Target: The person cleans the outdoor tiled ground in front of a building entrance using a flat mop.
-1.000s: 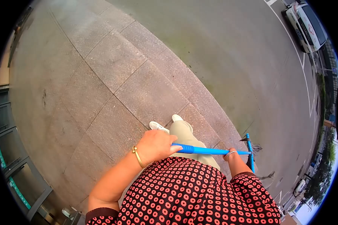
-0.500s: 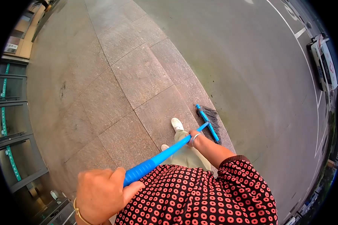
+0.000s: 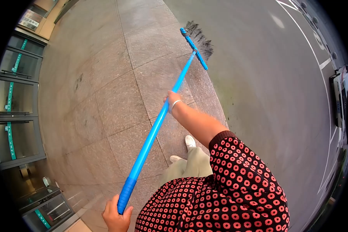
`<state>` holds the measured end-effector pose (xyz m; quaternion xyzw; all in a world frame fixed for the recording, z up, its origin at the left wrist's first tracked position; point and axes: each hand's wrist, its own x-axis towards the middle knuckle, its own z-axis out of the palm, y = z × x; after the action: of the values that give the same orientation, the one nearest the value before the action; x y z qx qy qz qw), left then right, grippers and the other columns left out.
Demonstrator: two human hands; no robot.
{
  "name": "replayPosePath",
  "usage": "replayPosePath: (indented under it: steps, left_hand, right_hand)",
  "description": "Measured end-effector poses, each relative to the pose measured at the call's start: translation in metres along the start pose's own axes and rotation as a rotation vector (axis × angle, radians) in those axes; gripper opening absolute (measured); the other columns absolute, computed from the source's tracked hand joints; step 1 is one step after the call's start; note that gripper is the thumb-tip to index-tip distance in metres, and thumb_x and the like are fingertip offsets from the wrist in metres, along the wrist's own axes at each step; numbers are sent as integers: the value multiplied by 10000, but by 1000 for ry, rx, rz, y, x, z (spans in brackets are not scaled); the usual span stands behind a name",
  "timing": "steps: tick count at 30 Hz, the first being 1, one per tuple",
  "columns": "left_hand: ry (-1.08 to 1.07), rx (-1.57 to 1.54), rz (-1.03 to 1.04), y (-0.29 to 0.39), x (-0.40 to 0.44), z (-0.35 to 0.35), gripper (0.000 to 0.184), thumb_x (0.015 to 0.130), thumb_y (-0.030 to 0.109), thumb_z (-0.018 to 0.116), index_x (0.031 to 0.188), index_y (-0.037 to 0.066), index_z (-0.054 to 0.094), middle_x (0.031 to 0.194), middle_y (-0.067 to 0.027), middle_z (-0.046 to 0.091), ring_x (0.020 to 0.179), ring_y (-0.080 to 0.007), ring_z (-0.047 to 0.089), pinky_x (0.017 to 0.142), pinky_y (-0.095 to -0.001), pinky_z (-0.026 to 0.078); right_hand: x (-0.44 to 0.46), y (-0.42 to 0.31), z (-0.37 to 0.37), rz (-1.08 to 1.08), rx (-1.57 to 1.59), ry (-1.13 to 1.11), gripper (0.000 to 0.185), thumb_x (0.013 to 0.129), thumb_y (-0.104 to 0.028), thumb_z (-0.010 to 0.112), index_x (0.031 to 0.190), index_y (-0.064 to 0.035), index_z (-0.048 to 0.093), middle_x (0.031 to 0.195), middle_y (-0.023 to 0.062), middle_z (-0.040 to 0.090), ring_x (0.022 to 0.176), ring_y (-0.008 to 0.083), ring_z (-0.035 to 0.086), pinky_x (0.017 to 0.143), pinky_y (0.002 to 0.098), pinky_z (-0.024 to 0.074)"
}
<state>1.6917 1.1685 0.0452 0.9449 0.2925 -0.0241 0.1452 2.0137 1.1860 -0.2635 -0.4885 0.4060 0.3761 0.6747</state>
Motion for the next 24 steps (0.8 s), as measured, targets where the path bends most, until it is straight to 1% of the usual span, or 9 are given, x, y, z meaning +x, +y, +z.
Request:
replayPosePath:
  steps: [2, 5, 6, 12, 14, 19, 20, 22, 24]
  left_hand:
    - [-25, -30, -179, -15, -27, 9, 409, 535, 24, 629, 916, -6, 484, 710, -155, 525, 605, -294, 510, 561, -327, 407]
    - [-35, -146, -401, -45, -75, 23, 400, 541, 22, 628, 914, -5, 487, 699, -152, 524, 594, -267, 515, 556, -311, 406]
    - [8, -191, -452, -50, -90, 27, 301, 599, 62, 615, 875, -6, 518, 643, -131, 528, 569, -207, 517, 537, -288, 402]
    - [-183, -242, -638, -84, -203, 40, 333, 690, 155, 573, 978, 3, 503, 621, -173, 519, 508, -208, 506, 455, -297, 396]
    - [-231, -285, -738, -85, -214, 43, 326, 689, 153, 573, 970, 2, 505, 620, -169, 520, 510, -205, 506, 458, -296, 396]
    - [-273, -365, -856, -93, -210, 57, 309, 686, 150, 574, 950, 2, 511, 615, -159, 521, 515, -198, 507, 466, -292, 396]
    - [-273, -379, -860, -98, -205, 61, 305, 685, 149, 574, 946, 1, 512, 614, -157, 521, 516, -197, 507, 467, -291, 396]
    - [-278, -416, -858, -105, -198, 69, 299, 684, 148, 575, 938, 1, 515, 612, -153, 522, 518, -194, 507, 470, -290, 396]
    - [-282, -450, -857, -111, -190, 76, 292, 683, 146, 575, 930, 1, 517, 610, -149, 522, 521, -191, 508, 473, -289, 396]
  right_hand:
    - [-12, 23, 20, -128, -87, -96, 151, 751, -181, 447, 789, -49, 384, 554, 60, 421, 414, 143, 424, 378, 279, 359]
    - [-38, 61, 33, -214, -204, -173, 157, 740, -167, 452, 778, -34, 378, 538, 71, 428, 415, 148, 427, 369, 283, 354]
    - [-46, 78, 32, -225, -250, -172, 152, 739, -157, 450, 769, -28, 374, 532, 73, 429, 413, 150, 426, 363, 284, 350]
    - [-68, 243, -30, -159, -573, -77, 149, 714, -102, 478, 767, -47, 350, 547, 70, 428, 411, 145, 423, 355, 292, 346]
    - [-73, 300, -62, -23, -749, 2, 189, 698, -130, 508, 784, -37, 369, 573, 80, 440, 461, 188, 466, 386, 328, 357]
    - [-168, 303, -80, 401, -1369, -72, 256, 721, -152, 494, 940, -23, 471, 844, 134, 540, 784, 245, 543, 595, 327, 442]
    - [-152, 323, -83, 385, -1368, -73, 256, 721, -152, 494, 940, -23, 471, 844, 134, 540, 784, 245, 543, 595, 327, 442]
    - [-101, 371, -106, 721, -1072, -94, 207, 764, -158, 450, 931, -52, 509, 887, 91, 542, 793, 217, 540, 597, 321, 438]
    - [-91, 363, -103, 660, -1099, -99, 199, 749, -149, 465, 911, -44, 511, 862, 94, 546, 767, 216, 542, 579, 322, 437]
